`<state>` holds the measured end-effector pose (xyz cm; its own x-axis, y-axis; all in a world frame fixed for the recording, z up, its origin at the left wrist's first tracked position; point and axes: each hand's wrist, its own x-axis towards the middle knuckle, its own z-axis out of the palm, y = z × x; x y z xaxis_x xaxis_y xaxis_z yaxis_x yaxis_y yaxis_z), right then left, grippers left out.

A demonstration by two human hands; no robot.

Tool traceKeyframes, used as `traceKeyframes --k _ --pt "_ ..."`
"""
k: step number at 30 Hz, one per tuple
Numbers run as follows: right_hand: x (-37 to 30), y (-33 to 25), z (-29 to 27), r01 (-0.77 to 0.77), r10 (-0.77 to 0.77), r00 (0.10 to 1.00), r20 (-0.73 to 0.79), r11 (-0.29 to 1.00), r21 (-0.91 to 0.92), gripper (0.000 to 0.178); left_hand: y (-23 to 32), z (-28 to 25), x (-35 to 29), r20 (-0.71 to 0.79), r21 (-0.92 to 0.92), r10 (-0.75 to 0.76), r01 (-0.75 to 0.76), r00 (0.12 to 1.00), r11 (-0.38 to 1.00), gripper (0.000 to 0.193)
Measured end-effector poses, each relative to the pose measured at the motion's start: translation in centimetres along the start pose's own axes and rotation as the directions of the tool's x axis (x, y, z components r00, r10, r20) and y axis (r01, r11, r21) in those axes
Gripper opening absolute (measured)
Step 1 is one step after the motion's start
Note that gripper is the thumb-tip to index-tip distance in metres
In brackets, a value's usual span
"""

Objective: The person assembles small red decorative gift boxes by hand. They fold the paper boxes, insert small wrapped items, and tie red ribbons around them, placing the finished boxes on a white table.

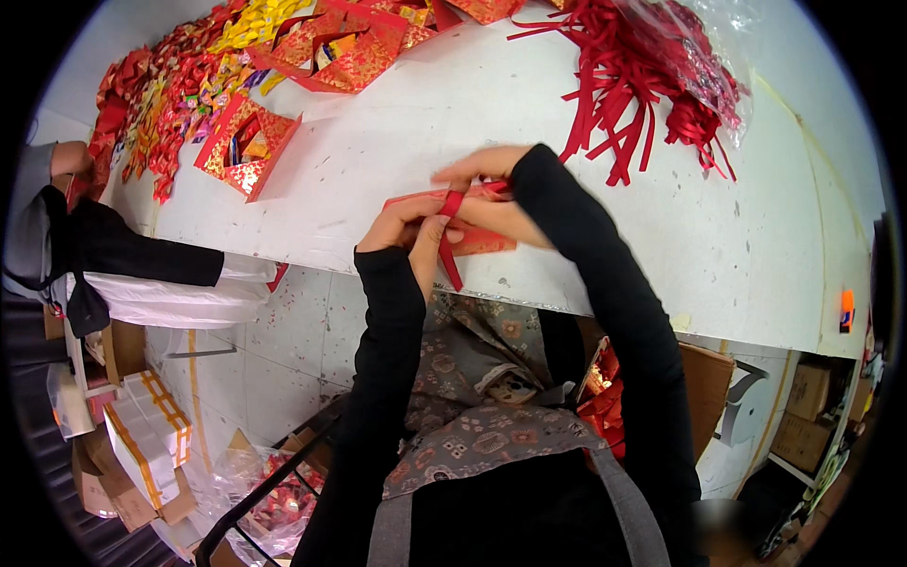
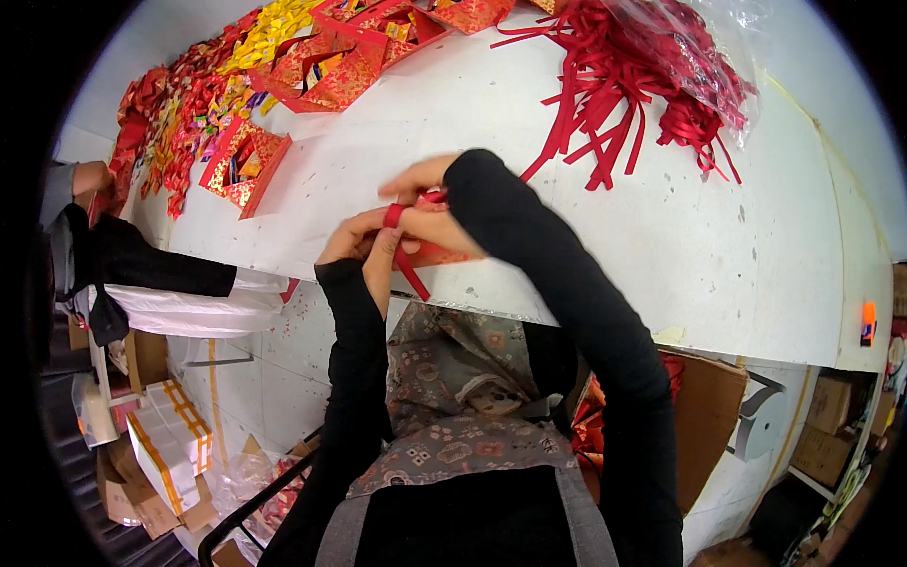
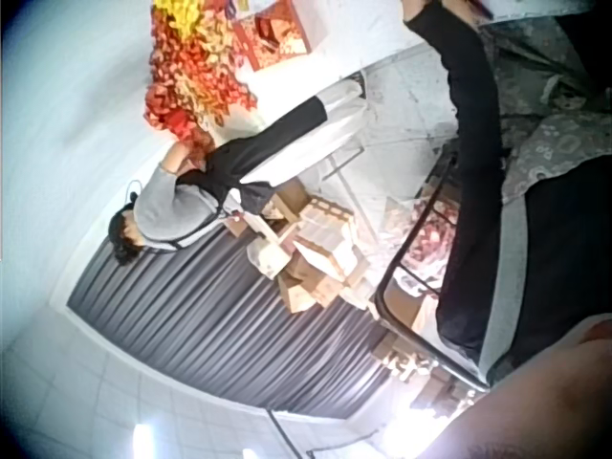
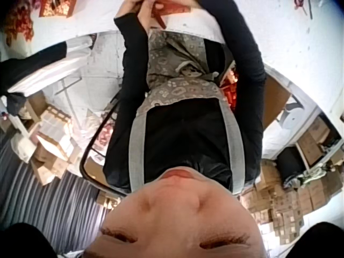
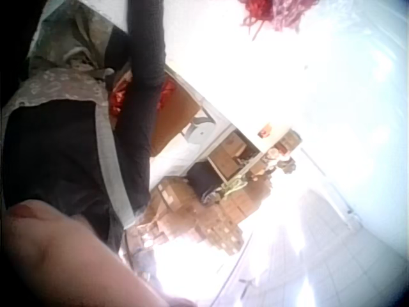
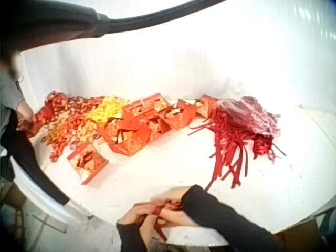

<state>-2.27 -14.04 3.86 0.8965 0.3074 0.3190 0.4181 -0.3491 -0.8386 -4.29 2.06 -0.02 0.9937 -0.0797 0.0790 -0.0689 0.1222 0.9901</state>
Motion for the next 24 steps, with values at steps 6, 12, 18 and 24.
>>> traceKeyframes --k 6,12,18,24 --pt "4.4 2.5 -2.7 -0.448 0.486 0.858 0.168 0.546 0.708 0.030 0.1 -0.8 0.5 0.130 -0.101 -0.014 0.027 0.991 0.995 0.007" --pt "6.4 5.6 0.9 -0.492 0.517 0.813 0.268 0.364 0.791 0.031 0.7 -0.9 1.4 0.465 0.023 -0.030 0.022 0.885 0.999 0.013" --pt "6.5 4.1 -1.3 -0.475 0.460 0.846 0.271 0.416 0.776 0.033 1.5 -0.3 1.7 0.553 0.061 -0.131 0.117 0.823 0.991 0.027" --pt "7.5 -1.9 -3.1 -0.304 0.211 0.953 0.218 0.651 0.696 0.034 2.2 1.2 0.5 0.578 0.022 -0.109 0.118 0.809 0.993 0.063"
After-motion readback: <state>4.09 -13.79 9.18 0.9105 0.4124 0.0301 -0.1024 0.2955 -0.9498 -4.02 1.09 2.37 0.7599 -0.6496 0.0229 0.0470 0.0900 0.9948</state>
